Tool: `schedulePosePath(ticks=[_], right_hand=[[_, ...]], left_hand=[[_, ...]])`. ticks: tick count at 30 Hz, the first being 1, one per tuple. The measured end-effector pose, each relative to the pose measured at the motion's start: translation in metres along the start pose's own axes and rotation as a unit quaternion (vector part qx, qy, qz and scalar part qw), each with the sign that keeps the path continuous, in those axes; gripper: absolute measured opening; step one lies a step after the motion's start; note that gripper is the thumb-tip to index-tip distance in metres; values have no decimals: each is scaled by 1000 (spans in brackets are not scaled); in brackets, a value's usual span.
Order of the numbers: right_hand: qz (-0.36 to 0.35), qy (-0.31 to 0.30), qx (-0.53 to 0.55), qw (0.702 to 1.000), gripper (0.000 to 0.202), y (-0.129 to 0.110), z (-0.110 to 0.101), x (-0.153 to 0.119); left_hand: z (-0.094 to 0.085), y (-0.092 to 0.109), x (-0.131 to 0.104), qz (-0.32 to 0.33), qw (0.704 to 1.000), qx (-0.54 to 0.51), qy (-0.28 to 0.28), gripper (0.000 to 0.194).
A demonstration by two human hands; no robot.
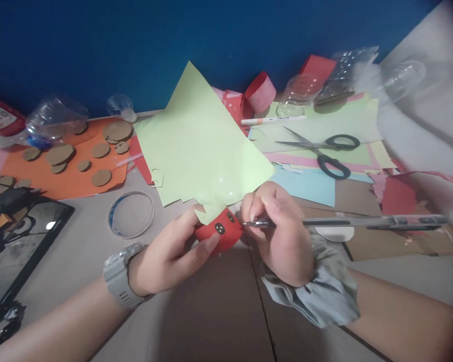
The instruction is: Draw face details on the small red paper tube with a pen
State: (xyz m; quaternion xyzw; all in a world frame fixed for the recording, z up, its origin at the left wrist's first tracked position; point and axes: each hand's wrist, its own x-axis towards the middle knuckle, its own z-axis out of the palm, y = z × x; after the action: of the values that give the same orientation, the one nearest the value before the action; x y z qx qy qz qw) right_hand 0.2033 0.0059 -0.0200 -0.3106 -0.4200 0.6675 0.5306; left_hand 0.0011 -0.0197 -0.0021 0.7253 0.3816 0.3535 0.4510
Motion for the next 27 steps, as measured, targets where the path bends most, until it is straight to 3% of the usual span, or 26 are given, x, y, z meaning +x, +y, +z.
schedulePosePath(ticks=[6,9,14,20,27], right_hand=[[34,66,3,997,36,-3,2,10],[6,40,-22,999,39,-5,5,5],[4,-1,-57,998,43,-6,5,-4],[-16,-36,-39,998,43,-4,3,-10],[-23,11,-39,999,40,-5,4,-7]], left_hand=[[5,2,0,-17,999,30,37,12],[3,1,-1,-23,1000,7,19,18],[-1,-2,-3,-9,998,-61,5,11],[-2,1,0,-16,985,-171,23,34],[0,0,-2,-70,988,-119,66,42]])
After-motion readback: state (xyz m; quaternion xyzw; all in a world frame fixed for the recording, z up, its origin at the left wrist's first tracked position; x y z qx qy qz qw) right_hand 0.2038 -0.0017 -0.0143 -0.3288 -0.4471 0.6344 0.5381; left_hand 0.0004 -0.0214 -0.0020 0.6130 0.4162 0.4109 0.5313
